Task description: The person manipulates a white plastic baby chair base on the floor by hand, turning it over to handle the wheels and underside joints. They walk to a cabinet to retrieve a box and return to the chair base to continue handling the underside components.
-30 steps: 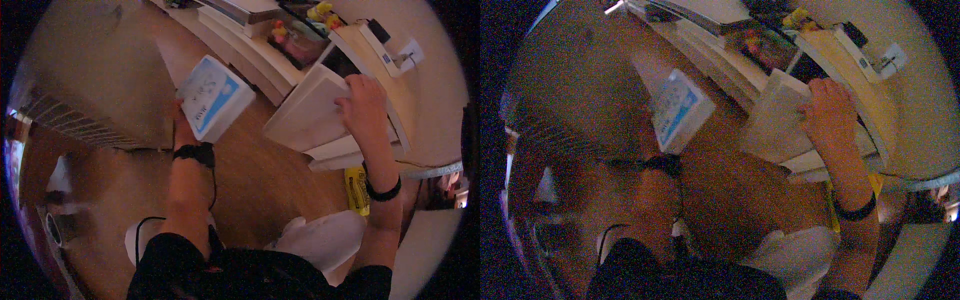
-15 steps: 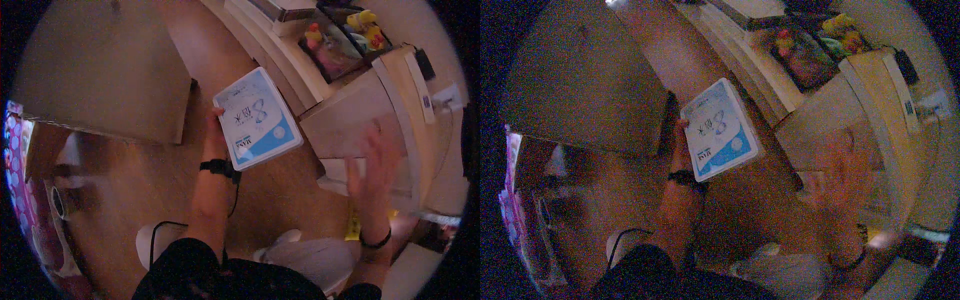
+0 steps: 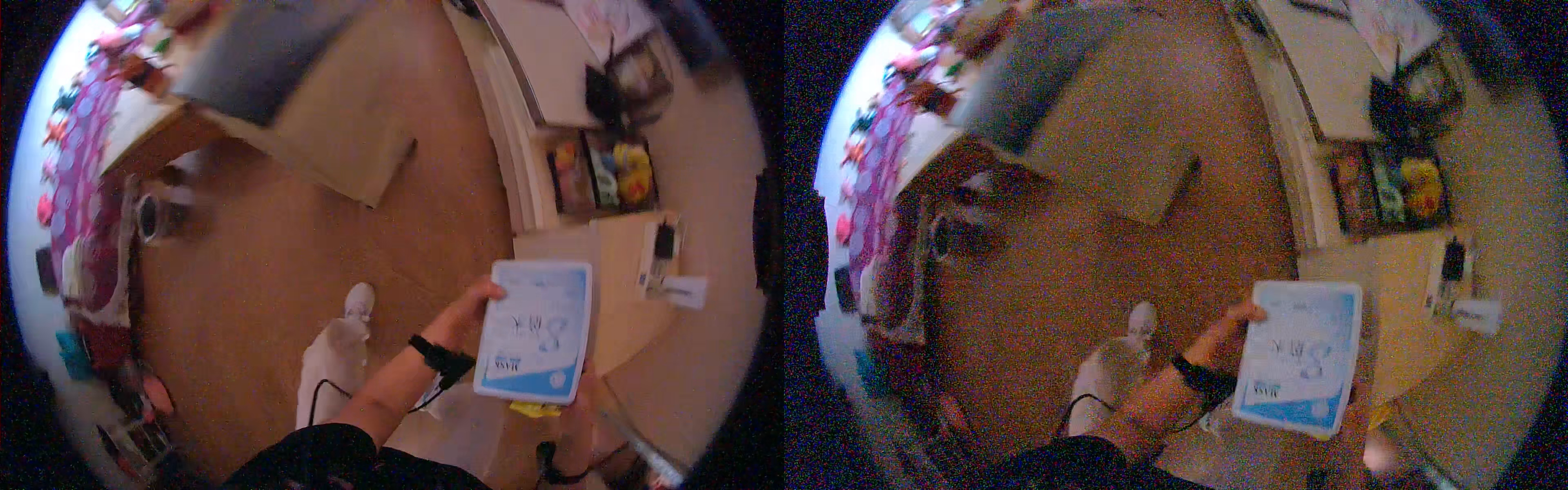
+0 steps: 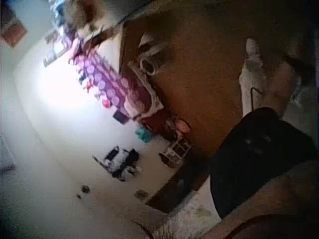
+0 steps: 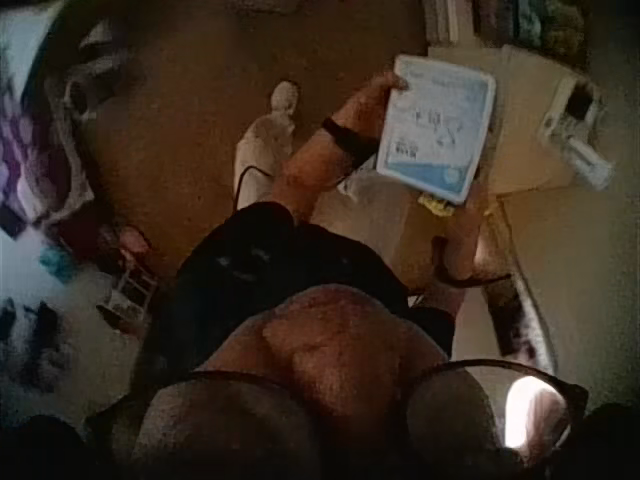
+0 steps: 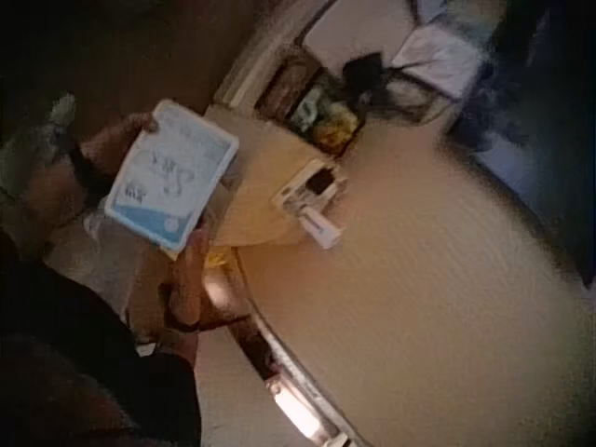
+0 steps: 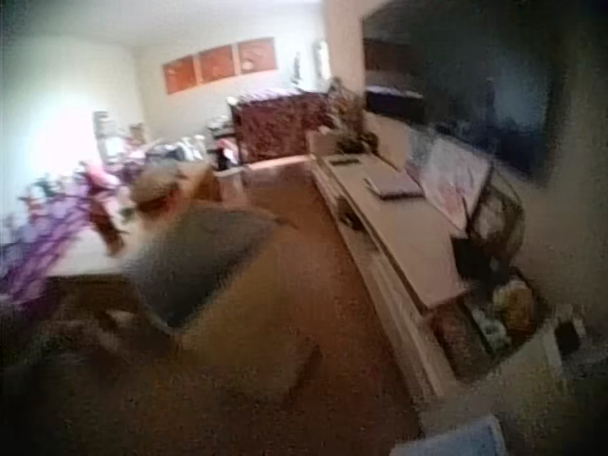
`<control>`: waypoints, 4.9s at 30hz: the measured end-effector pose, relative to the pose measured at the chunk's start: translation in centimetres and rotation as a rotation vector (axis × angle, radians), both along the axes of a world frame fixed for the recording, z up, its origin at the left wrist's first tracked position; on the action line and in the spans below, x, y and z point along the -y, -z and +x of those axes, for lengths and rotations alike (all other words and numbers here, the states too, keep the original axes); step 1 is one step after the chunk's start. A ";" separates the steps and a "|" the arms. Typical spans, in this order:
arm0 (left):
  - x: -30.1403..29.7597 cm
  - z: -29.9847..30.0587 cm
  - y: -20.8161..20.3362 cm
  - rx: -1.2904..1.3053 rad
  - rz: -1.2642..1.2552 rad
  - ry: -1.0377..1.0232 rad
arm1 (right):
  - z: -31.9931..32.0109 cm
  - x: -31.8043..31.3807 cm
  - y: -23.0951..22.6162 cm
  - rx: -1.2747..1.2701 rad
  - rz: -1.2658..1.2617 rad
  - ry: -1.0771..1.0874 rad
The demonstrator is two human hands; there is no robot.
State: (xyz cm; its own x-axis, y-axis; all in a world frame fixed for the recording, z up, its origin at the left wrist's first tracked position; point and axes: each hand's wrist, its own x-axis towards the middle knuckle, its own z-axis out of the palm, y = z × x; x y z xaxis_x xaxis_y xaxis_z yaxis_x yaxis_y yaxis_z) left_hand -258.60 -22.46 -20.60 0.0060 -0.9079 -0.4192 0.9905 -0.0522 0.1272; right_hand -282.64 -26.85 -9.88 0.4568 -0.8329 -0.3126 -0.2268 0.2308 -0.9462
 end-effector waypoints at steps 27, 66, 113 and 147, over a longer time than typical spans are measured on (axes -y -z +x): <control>-15.3 -18.8 -29.8 0.629 0.080 -0.935 | 13.1 10.5 -15.3 0.544 0.269 -1.118; -54.0 36.5 -35.6 0.754 0.486 -1.528 | 71.1 -16.2 -29.2 0.130 -0.003 -1.244; -5.7 163.2 -41.0 0.681 0.254 -0.865 | 159.3 27.4 -38.1 0.264 -0.325 -0.345; 33.6 216.6 -36.7 0.697 0.268 -0.501 | 204.2 60.0 -37.8 -0.063 -0.282 -0.171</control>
State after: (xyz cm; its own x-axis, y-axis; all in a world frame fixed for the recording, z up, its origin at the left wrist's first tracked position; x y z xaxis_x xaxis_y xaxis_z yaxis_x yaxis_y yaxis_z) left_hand -42.03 -56.02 16.11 0.7074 -0.6024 -0.3696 0.6075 0.2510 0.7536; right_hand -78.44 -86.88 27.97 0.5842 -0.8037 -0.1129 -0.2993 -0.0841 -0.9504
